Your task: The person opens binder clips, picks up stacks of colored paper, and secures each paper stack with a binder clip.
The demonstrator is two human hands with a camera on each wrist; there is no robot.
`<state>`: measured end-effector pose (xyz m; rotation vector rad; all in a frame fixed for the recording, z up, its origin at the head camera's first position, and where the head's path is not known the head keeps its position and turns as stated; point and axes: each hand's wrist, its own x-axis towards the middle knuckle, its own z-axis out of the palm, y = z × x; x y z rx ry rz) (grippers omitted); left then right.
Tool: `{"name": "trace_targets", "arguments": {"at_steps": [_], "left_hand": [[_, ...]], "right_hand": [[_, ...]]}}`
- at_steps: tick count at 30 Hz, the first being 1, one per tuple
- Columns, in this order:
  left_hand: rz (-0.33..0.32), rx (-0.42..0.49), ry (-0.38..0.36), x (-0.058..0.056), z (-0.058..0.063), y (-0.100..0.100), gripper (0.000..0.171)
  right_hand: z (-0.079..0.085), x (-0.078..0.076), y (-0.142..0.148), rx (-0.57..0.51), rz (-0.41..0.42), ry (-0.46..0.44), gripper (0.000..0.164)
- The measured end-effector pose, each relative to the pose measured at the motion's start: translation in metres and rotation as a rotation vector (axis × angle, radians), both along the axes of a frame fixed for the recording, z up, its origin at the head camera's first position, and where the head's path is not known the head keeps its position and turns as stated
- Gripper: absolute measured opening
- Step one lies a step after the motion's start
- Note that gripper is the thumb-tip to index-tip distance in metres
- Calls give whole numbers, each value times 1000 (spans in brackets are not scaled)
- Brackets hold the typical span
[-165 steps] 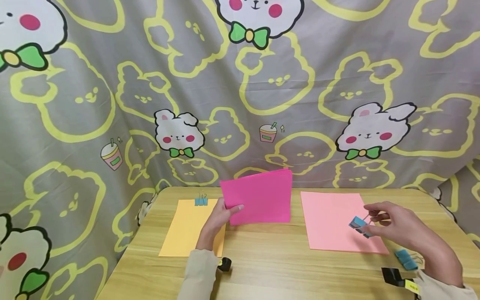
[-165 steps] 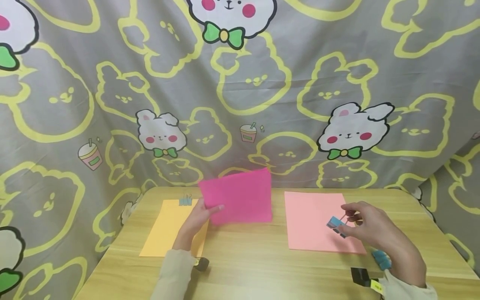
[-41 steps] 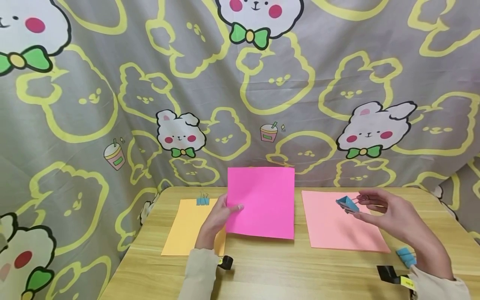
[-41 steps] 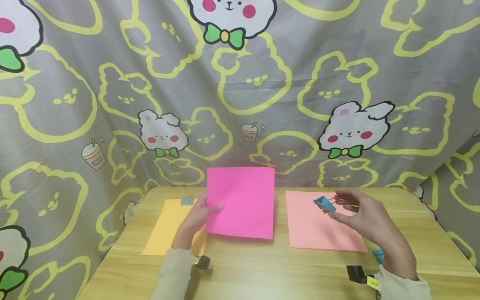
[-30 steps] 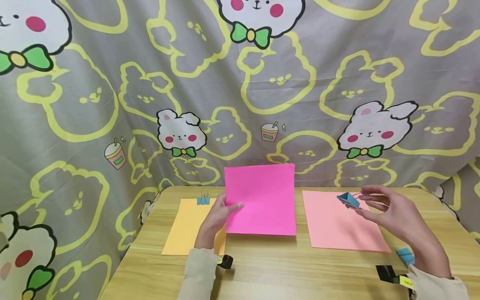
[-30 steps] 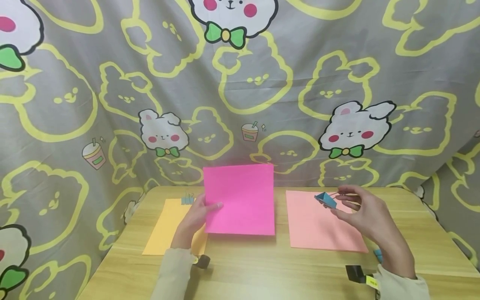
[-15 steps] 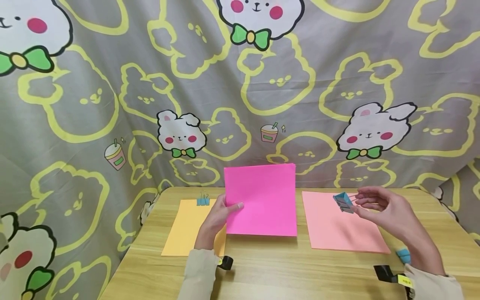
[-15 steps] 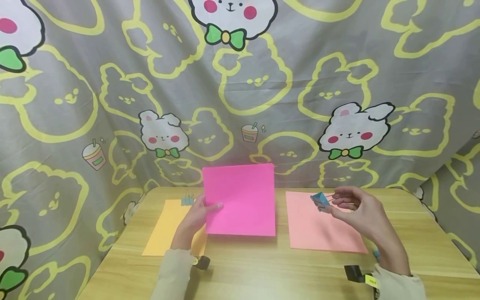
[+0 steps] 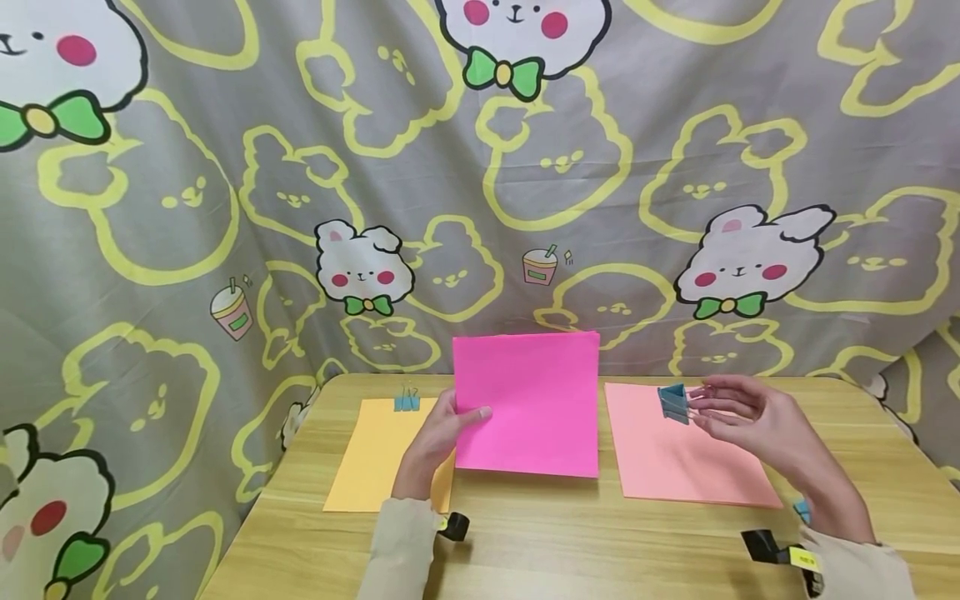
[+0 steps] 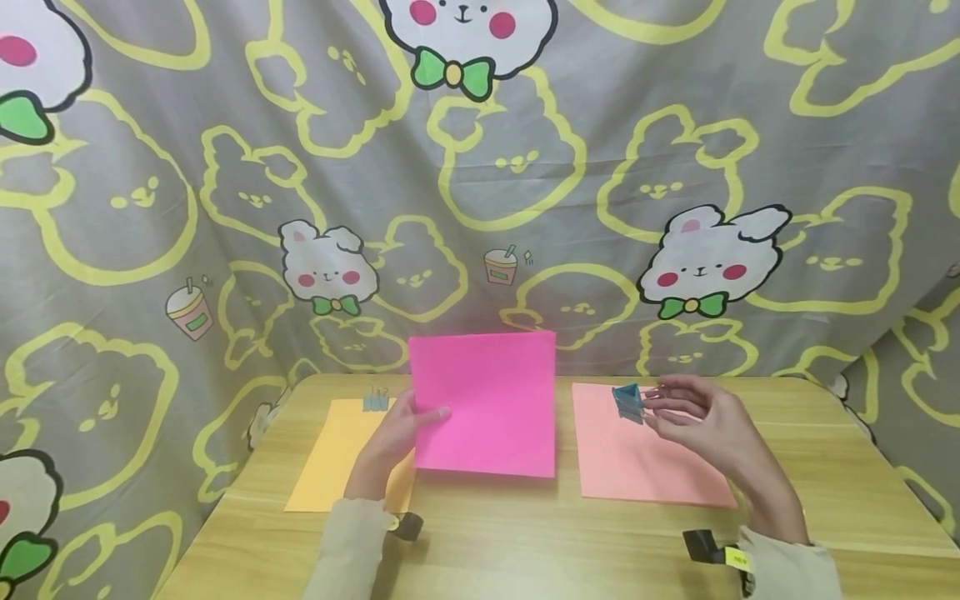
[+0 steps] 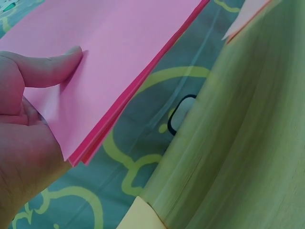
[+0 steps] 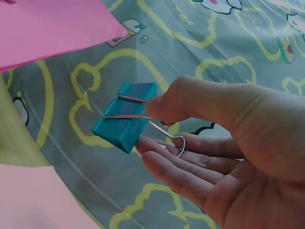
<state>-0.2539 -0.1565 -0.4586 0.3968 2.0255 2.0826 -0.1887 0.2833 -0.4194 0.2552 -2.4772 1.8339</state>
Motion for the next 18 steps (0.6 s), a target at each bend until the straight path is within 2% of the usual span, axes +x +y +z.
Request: {"name": "trace_targets", "arguments": {"at_steps": [6,13,18], "left_hand": [[-4,-3,-6,0,1,1,28],[-6,-5,-23,1,2,2,29],[-6,-3,-24,1,2,3,29]], "right_hand": [[-2,0,-1,32,24,5,58],[-3,-3,-5,89,44,-62,60],[-4,-5,-7,119,60,-72,58]]}}
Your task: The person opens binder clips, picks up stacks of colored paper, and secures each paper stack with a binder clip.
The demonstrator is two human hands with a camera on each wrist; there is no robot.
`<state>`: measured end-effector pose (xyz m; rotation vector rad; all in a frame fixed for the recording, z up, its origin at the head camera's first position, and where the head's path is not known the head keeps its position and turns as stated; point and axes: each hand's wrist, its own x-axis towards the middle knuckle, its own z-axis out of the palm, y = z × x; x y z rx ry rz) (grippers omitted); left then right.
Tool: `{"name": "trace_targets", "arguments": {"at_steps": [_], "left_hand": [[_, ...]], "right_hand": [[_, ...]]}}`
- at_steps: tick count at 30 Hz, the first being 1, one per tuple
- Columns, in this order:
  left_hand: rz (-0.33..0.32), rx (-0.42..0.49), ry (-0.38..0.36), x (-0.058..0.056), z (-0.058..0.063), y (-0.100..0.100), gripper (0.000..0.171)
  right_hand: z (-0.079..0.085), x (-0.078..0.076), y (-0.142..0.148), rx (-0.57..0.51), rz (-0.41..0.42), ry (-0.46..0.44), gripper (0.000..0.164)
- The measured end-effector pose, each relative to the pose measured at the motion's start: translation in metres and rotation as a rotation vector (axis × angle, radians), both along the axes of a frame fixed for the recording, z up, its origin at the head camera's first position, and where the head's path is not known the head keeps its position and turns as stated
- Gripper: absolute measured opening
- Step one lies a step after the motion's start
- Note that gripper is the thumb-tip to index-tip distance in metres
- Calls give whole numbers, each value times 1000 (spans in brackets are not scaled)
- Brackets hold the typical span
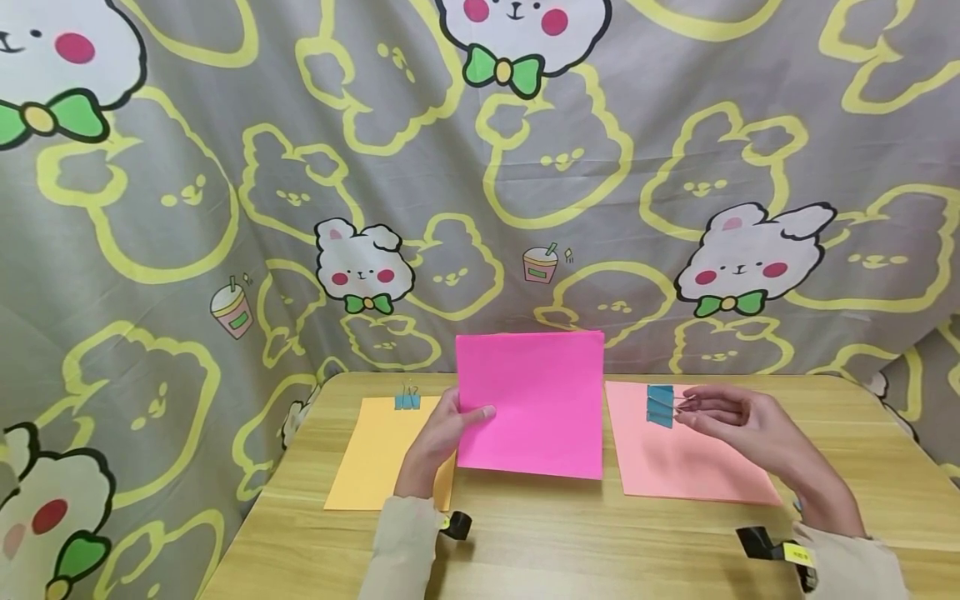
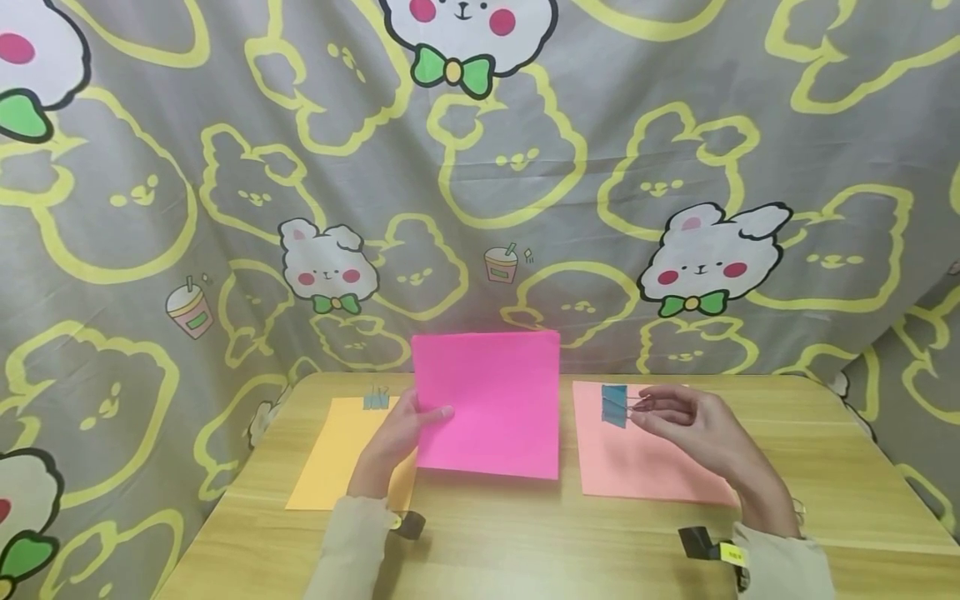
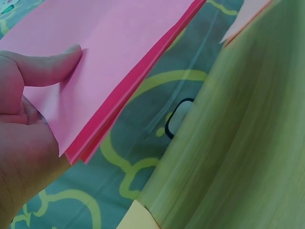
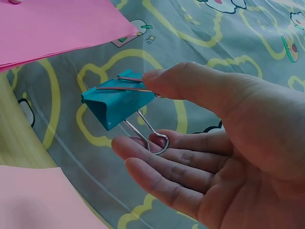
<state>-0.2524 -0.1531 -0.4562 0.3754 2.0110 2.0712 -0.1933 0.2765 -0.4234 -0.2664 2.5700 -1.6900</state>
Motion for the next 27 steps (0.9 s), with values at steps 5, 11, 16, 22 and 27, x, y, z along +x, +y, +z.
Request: {"name": "trace_targets", "arguments": {"at_steps": [5,11,16,22,27], "left_hand": [[-29,7,3,-1,-2,0,26],[-57,19,3,-3,-5,2,25],[-64,17,-6,-1,-3,3,27],[-88,20,-9,0,-1,6,27],[-86,17,-6,1,0,8,25]], "right_hand": [[-2,-1,0,-13,18,2,55],[-6,-1,-2,-51,57,23,48],[-6,-1,-4,-76,67,31,47],[-5,0,-7,-85,58,8,48],[-9,-3,-12,-115,70,-4,48]]}}
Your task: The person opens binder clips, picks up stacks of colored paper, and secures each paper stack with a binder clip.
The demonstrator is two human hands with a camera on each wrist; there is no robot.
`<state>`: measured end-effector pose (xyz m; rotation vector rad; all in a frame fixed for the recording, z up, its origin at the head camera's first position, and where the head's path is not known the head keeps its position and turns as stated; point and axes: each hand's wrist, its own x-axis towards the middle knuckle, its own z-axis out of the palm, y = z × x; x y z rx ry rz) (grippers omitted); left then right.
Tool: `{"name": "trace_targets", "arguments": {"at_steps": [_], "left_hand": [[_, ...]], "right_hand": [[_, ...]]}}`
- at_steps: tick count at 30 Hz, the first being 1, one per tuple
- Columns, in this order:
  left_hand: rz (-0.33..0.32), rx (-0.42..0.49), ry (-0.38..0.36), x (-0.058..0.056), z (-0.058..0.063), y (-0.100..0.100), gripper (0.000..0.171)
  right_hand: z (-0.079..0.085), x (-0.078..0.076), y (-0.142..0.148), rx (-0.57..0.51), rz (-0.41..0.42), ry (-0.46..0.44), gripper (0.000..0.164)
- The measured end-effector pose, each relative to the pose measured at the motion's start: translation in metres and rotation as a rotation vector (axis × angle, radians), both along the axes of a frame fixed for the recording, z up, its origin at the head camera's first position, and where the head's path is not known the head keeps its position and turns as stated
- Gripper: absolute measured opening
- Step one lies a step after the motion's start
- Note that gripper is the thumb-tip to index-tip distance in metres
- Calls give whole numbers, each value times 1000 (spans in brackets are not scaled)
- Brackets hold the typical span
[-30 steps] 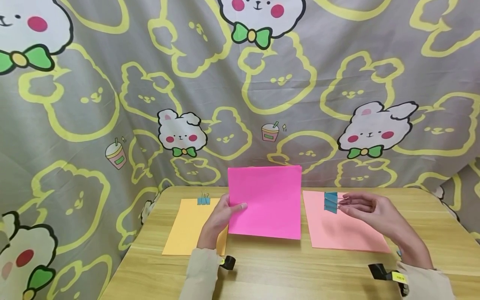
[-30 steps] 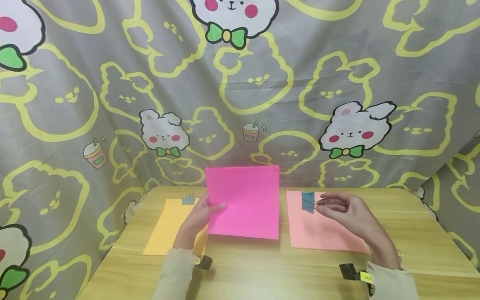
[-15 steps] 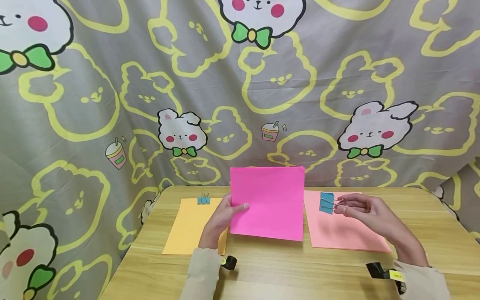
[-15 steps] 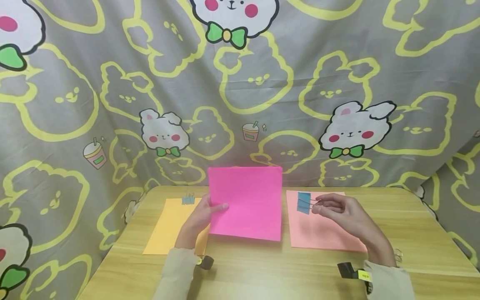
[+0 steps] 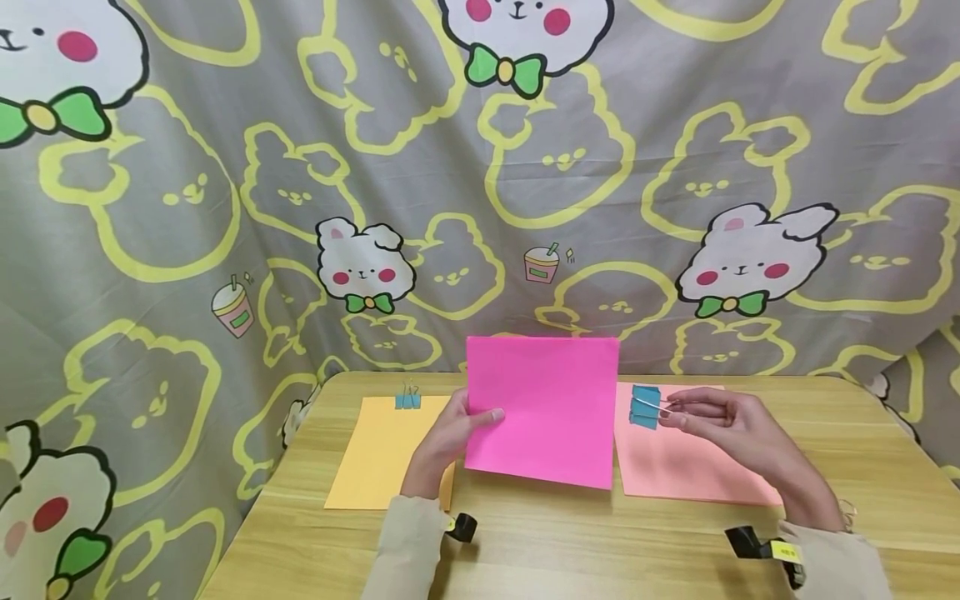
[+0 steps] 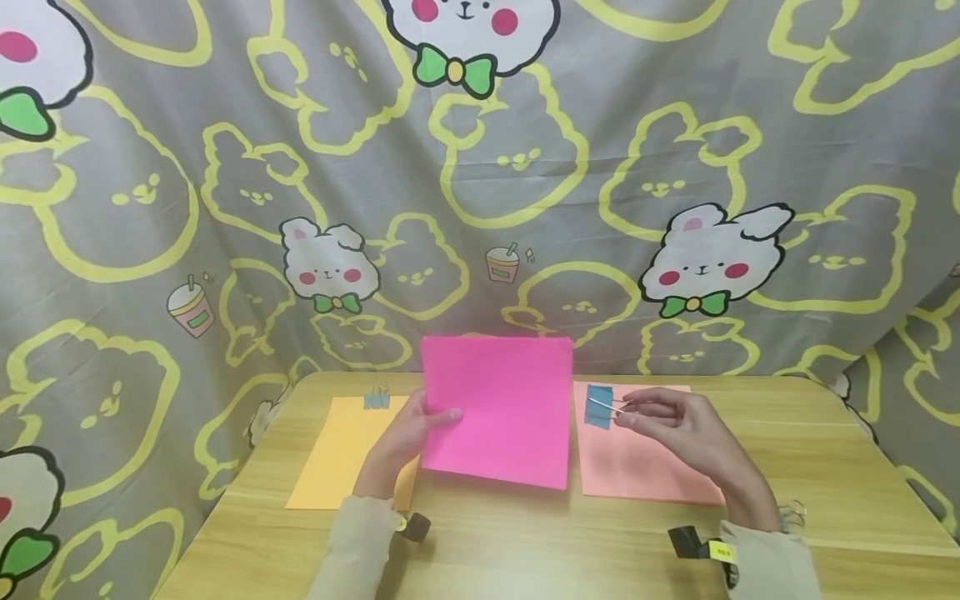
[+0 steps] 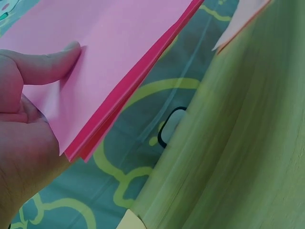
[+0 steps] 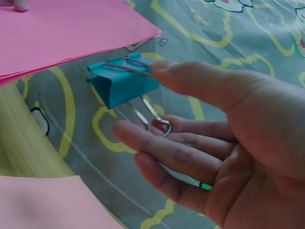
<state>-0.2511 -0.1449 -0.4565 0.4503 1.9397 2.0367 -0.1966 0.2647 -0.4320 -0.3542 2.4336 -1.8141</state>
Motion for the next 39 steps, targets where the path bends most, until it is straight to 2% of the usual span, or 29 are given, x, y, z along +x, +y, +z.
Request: {"name": "trace_targets", "arguments": {"at_steps": [7,16,27,34,39], "left_hand": [[4,-11,-1,1,0,2,25],[-20,7,-1,0,0,3,27],[-27,-5,-1,3,3,7,29],[-56,17,3,1,0,10,31],[-47,1,1,3,-1,13,30]], "right_hand": [[-7,-5,-6,-2,40,33,42],[-5,-4,-7,-16,57,58,40],[-6,-5,-11,-27,59,43,42],[-5,-5,-14,6,76,66,38],[-5,-5,-16,-27,117,69,38]]}}
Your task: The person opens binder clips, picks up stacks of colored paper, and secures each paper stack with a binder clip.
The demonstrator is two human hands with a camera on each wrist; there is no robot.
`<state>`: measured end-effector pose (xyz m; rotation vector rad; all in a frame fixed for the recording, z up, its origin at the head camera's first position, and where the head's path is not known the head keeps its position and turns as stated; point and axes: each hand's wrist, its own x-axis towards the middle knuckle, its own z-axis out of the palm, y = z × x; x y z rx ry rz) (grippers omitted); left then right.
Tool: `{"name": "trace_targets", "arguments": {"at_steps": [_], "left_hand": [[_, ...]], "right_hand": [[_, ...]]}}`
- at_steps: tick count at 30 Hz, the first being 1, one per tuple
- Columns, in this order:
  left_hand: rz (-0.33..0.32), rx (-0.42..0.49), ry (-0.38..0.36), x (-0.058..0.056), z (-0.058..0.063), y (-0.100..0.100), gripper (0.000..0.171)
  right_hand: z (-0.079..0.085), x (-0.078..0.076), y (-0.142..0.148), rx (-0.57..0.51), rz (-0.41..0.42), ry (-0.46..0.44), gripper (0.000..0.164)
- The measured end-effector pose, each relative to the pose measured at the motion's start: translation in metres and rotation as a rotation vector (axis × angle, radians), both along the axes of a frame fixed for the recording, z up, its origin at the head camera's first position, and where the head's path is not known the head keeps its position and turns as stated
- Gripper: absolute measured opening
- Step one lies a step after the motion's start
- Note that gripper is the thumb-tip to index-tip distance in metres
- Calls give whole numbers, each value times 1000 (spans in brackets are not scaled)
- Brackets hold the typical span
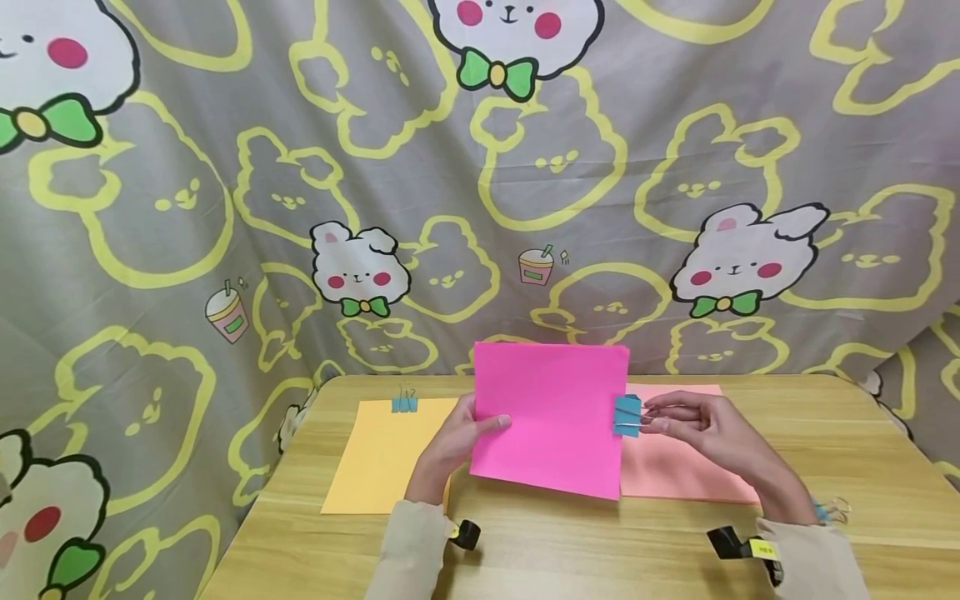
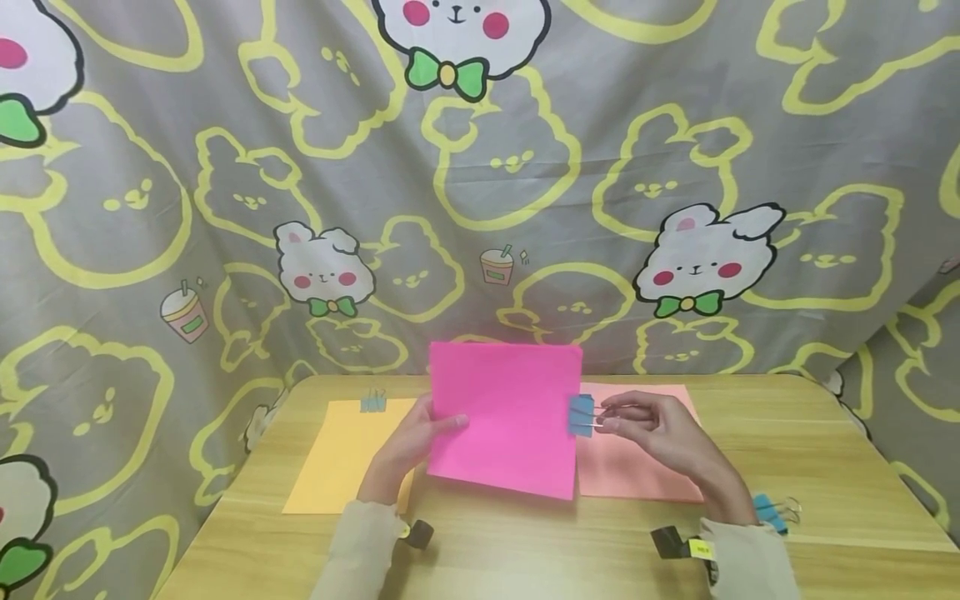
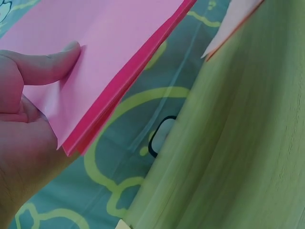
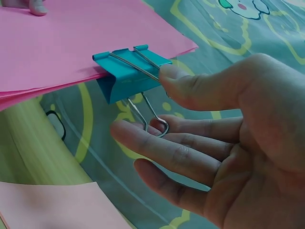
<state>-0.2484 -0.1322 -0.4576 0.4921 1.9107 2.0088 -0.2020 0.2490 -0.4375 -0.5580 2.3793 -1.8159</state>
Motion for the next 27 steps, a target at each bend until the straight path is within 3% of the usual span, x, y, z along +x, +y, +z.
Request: {"name": "trace_targets", "arguments": {"at_steps": [5,27], "left_hand": [[20,-19,-1,1,0,3,29],[33,-16,-10,2,-1,7,31]], "right_hand": [[0,0,-3,-23,41,4,38],[0,1,-8,11,36,0,43]]}}
